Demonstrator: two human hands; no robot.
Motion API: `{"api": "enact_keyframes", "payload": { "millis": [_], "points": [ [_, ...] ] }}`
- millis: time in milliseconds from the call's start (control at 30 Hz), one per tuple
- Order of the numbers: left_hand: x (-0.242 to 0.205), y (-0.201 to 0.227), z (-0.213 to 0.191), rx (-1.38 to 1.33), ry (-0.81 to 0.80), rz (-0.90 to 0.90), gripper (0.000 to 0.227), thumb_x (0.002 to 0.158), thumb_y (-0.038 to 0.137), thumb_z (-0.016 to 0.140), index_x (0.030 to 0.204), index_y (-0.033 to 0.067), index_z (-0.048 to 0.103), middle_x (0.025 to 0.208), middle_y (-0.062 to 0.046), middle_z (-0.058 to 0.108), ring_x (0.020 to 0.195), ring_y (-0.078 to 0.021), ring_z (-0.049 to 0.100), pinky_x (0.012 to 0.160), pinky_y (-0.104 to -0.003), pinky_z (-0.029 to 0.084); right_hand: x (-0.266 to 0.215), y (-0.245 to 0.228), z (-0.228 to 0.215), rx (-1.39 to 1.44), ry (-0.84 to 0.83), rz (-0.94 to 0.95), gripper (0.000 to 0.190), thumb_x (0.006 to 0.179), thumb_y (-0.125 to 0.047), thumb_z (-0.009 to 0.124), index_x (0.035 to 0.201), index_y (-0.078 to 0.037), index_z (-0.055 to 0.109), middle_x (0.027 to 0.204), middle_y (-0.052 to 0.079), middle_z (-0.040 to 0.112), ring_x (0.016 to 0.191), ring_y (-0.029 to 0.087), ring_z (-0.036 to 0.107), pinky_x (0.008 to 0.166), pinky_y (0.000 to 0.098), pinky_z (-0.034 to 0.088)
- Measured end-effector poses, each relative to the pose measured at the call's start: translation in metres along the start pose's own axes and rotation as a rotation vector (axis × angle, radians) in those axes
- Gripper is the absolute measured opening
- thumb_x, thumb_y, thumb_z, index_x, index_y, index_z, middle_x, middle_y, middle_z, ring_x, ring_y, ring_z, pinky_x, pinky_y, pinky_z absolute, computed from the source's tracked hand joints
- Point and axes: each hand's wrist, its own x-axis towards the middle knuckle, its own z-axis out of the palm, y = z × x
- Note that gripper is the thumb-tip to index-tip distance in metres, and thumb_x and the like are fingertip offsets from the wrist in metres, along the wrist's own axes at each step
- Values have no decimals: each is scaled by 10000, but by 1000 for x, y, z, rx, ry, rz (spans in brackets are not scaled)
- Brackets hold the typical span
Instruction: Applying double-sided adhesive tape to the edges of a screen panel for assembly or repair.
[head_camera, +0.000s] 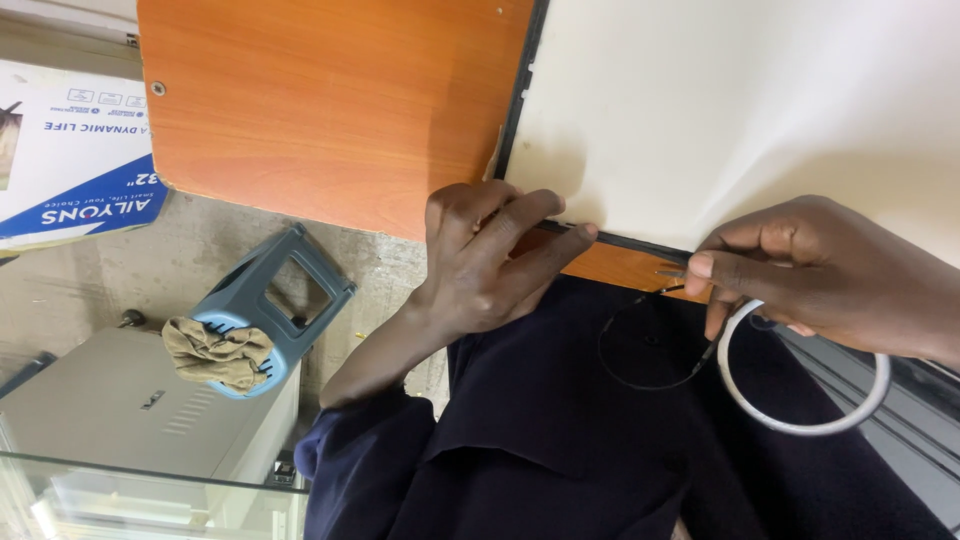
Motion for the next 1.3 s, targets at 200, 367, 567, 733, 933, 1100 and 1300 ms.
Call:
{"api": "enact_keyframes", "payload": {
  "millis": [200,367,567,733,933,1100,1300],
  "points": [
    [-10,-3,0,383,-57,177,279,975,288,776,1189,247,601,952,64,660,907,-150,504,791,-343,323,-6,-8,0,-28,30,29,327,951,-195,624,892,-23,896,695,169,885,411,237,425,432,291,282],
    [-11,-7,0,404,-58,233,328,1009,264,743,1257,199,539,918,71,678,882,-143,522,777,-347,335,-13,-18,0,-249,79,29,313,949,-331,591,927,-217,881,681,21,890,386,157,338,440,252,198],
    [-16,-12,2,390,-33,240,317,989,275,755,1225,201,556,903,66,685,869,-141,520,757,-335,329,-1,-10,5,-356,132,-29,352,927,-440,601,816,-264,885,436,32,716,365,132,353,481,263,249],
    [-9,-10,2,381,-30,246,215,962,230,715,1131,196,587,856,65,686,811,-124,499,733,-315,310,5,-1,8,-299,152,-53,388,926,-419,608,777,-223,909,345,64,559,338,137,302,457,282,221],
    [-9,-14,1,394,-26,279,211,962,277,737,1113,196,615,851,71,697,827,-119,500,730,-308,320,14,7,10,-368,150,-125,365,920,-444,603,775,-249,875,346,32,492,334,132,356,459,298,246],
    [-7,-14,1,394,-33,280,177,954,300,742,1053,215,622,837,82,682,811,-110,489,730,-302,300,10,-2,10,-438,141,-73,313,928,-454,568,852,-306,833,410,-12,693,335,110,418,465,260,302],
    [-4,-13,1,393,-12,278,133,941,277,733,1007,223,631,816,86,671,810,-105,481,719,-290,299,11,-1,11,-457,177,-119,331,925,-452,567,818,-291,835,351,19,579,334,125,406,473,288,296]
  ]
}}
